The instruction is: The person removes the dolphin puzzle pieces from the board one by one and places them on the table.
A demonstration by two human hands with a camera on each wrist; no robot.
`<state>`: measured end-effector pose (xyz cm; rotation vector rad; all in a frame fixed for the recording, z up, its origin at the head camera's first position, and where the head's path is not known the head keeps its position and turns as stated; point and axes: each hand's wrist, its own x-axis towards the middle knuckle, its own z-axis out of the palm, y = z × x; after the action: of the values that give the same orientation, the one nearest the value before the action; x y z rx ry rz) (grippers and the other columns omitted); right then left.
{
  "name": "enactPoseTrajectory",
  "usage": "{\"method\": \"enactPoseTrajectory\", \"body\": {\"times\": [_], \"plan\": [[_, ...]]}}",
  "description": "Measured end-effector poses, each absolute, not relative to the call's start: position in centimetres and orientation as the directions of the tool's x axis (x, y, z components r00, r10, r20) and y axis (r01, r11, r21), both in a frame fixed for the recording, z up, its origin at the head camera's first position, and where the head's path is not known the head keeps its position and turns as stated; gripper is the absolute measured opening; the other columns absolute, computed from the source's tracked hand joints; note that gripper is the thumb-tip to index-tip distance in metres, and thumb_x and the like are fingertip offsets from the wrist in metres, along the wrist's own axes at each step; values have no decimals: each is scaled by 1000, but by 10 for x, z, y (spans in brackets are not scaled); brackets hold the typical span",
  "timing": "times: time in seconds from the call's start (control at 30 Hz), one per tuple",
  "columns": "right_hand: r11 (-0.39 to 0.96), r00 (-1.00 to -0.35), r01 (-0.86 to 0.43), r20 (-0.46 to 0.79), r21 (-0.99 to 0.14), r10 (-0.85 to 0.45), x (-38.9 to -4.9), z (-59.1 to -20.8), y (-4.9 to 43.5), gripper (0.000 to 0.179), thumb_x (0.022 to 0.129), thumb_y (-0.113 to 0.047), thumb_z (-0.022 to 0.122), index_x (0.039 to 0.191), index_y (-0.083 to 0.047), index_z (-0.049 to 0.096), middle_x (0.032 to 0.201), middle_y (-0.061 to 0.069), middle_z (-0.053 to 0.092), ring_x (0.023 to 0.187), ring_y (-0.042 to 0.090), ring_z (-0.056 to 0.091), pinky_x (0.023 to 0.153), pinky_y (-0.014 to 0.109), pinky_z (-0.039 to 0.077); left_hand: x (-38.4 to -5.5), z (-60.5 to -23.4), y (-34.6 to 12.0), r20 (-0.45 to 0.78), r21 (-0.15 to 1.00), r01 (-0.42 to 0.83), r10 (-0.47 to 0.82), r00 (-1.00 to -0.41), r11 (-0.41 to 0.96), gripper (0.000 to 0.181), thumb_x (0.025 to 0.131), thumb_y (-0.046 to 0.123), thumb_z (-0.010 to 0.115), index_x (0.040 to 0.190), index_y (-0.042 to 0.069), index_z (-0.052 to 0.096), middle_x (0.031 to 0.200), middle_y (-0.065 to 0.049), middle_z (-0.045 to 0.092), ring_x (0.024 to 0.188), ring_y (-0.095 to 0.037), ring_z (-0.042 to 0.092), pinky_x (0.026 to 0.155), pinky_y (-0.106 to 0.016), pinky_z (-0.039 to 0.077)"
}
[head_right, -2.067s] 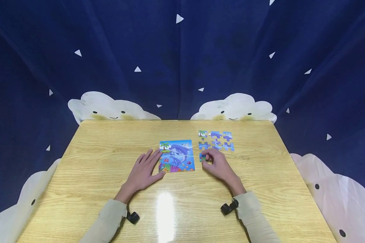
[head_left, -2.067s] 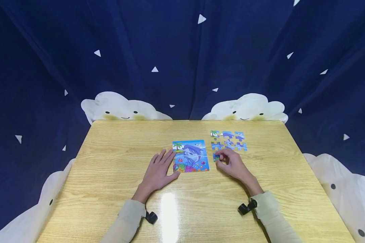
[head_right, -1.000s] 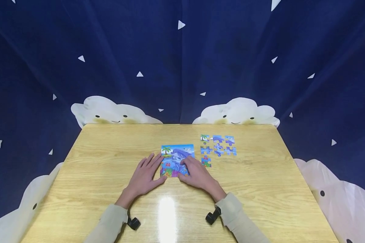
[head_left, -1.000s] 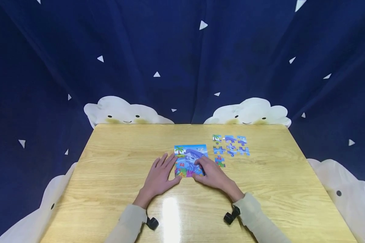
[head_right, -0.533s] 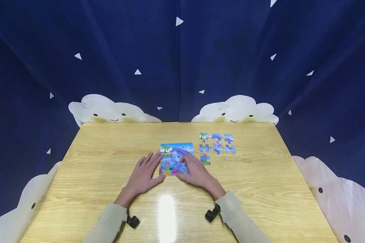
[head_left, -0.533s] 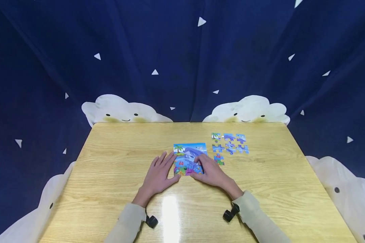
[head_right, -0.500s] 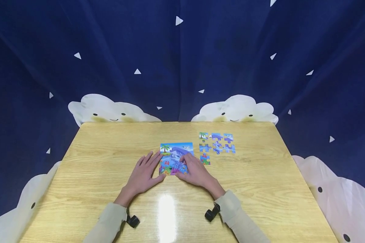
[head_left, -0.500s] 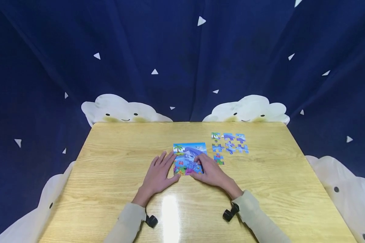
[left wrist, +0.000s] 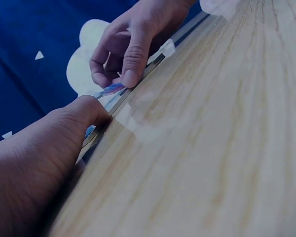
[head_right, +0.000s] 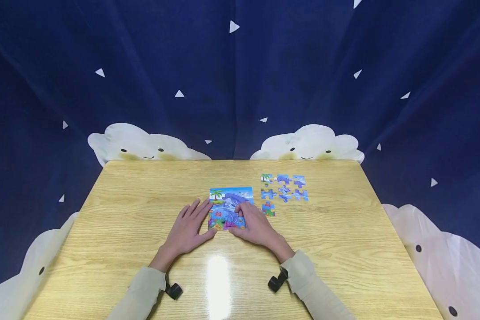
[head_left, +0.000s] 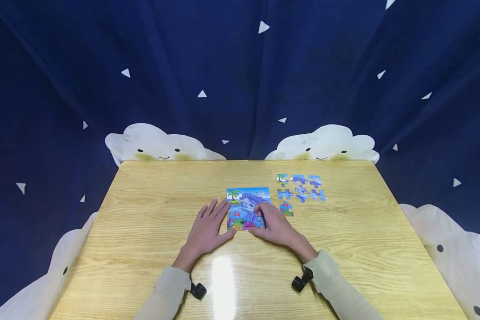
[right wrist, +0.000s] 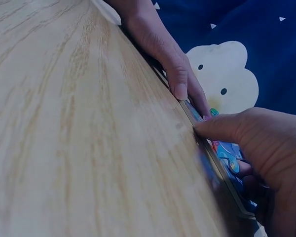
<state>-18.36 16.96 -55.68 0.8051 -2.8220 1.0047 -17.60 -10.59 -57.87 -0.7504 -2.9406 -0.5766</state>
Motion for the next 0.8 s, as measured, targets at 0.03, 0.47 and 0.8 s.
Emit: {"method": "enactPoseTrajectory", "body": {"times": [0.03,0.47,0.8], "plan": [[653,-865,-484,204,-582,-459,-183,-557,170,54,82,-42,87,117,-14,57,97,0,56,82,13,48,73,30,42,-176,-579,-106,142,341,473,453,-880,812,86,98,71,47,167,25,27,173,6,22,161,-27,16,126,-53,15],[647,-853,-497,187,-579,-488,-184,-558,169,33,86,-38,85,105,-19,66,96,-5,57,88,13,50,81,35,41,-176,-578,-106,132,341,470,453,-882,814,87,98,72,45,167,24,27,173,5,23,161,-27,15,127,-54,15],[640,-860,-473,162,-605,-483,-183,-557,170,45,86,-38,85,119,-13,67,98,0,57,89,14,49,82,36,38,-176,-578,-106,133,349,468,452,-882,812,86,98,70,47,167,23,27,173,5,22,161,-26,14,126,-54,15]]}}
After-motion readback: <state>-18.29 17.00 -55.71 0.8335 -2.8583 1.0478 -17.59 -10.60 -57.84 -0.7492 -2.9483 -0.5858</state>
